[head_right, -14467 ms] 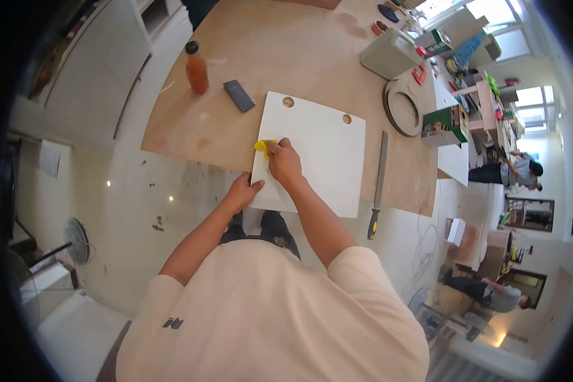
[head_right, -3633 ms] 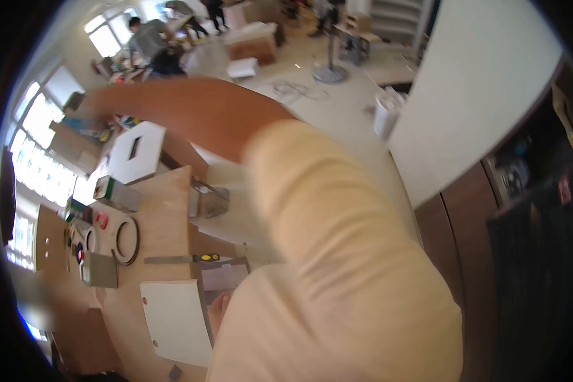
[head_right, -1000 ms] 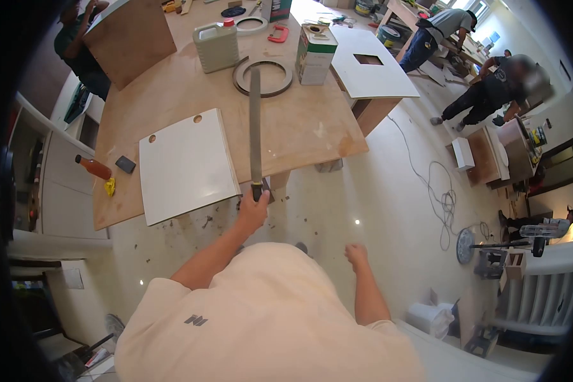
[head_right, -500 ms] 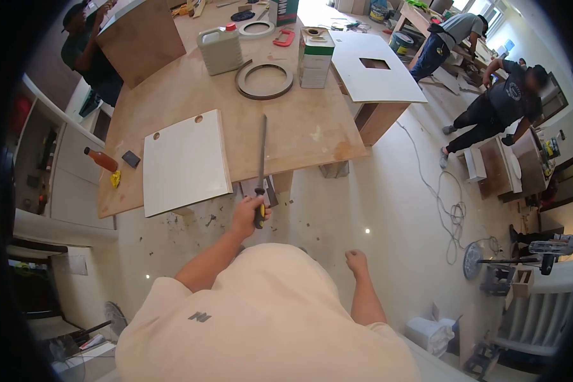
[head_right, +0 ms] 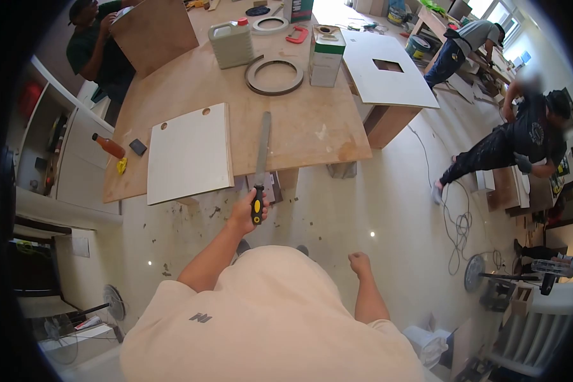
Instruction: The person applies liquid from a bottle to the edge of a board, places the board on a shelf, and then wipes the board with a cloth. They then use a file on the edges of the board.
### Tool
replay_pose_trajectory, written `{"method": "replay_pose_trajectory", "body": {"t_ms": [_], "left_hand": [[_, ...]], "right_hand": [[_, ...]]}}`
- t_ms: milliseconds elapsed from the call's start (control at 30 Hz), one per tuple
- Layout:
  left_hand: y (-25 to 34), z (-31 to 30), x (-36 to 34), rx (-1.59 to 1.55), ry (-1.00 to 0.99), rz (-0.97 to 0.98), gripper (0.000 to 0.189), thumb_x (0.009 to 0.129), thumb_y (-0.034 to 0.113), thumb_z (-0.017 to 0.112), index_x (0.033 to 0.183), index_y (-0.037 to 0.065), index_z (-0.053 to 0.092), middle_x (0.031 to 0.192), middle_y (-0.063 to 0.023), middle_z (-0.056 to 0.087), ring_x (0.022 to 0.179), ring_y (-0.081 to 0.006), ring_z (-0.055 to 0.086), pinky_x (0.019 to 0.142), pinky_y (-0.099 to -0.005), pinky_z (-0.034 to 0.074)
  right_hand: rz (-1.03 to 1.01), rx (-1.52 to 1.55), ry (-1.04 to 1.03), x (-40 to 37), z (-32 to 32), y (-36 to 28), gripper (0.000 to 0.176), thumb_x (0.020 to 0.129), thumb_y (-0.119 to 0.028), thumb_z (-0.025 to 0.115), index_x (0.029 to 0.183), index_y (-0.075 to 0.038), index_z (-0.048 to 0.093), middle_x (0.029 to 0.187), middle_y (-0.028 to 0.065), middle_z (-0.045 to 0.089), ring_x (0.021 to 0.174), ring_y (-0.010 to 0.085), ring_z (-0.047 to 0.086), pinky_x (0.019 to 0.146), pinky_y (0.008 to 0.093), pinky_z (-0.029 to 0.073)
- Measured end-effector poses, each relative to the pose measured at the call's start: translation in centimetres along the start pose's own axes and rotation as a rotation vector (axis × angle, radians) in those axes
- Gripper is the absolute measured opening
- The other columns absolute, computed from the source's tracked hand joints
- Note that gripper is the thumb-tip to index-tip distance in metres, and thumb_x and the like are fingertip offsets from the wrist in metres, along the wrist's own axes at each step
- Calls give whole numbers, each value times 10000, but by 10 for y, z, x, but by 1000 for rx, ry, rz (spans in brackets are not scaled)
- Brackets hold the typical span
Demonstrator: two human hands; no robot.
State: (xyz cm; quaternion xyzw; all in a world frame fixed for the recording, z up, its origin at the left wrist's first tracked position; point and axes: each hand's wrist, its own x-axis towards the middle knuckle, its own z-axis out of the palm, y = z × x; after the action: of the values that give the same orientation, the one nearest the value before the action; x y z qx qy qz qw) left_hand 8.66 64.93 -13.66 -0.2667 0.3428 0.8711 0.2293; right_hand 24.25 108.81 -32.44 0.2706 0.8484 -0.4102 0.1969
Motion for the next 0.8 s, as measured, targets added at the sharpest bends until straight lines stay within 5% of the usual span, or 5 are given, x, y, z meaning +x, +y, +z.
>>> {"method": "replay_pose_trajectory", "body": {"t_ms": [133, 267, 400, 500, 800], "left_hand": [[1, -5, -7, 552, 172, 207, 292, 979, 333, 607, 884, 58, 580, 678, -38, 571, 499, -134, 519, 429, -290, 415], [16, -27, -64, 789, 114, 276, 307, 939, 294, 670, 778, 55, 563, 563, -11, 517, 406, -116, 462, 376, -286, 356], [34, -45, -104, 976, 62, 239, 279, 921, 225, 672, 726, 77, 538, 557, -16, 529, 395, -100, 460, 354, -273, 314], [51, -73, -117, 1064, -46, 203, 284, 893, 190, 704, 692, 41, 570, 534, -12, 541, 418, -95, 486, 392, -275, 346], [77, -137, -130, 1034, -132, 208, 168, 875, 161, 716, 818, 8, 675, 591, -2, 586, 462, -71, 506, 420, -256, 360]], "right_hand": [[-149, 0, 68, 2, 9, -41, 248, 874, -193, 672, 954, 40, 705, 761, 99, 692, 657, 170, 646, 620, 329, 523], [-340, 137, 77, -23, -7, -198, 268, 892, -220, 660, 918, 43, 707, 747, 82, 687, 689, 141, 642, 658, 288, 509], [-471, 638, -57, -19, -15, -337, 569, 915, -238, 706, 1346, 68, 494, 1041, 136, 700, 911, 168, 669, 739, 288, 519], [-460, 938, -139, -43, -15, -428, 653, 904, -220, 733, 1393, 57, 402, 1030, 89, 702, 886, 148, 665, 708, 271, 524], [-322, 1170, 86, -28, 7, -408, 344, 912, -137, 725, 1208, -6, 608, 997, 71, 708, 840, 103, 641, 691, 250, 519]]}}
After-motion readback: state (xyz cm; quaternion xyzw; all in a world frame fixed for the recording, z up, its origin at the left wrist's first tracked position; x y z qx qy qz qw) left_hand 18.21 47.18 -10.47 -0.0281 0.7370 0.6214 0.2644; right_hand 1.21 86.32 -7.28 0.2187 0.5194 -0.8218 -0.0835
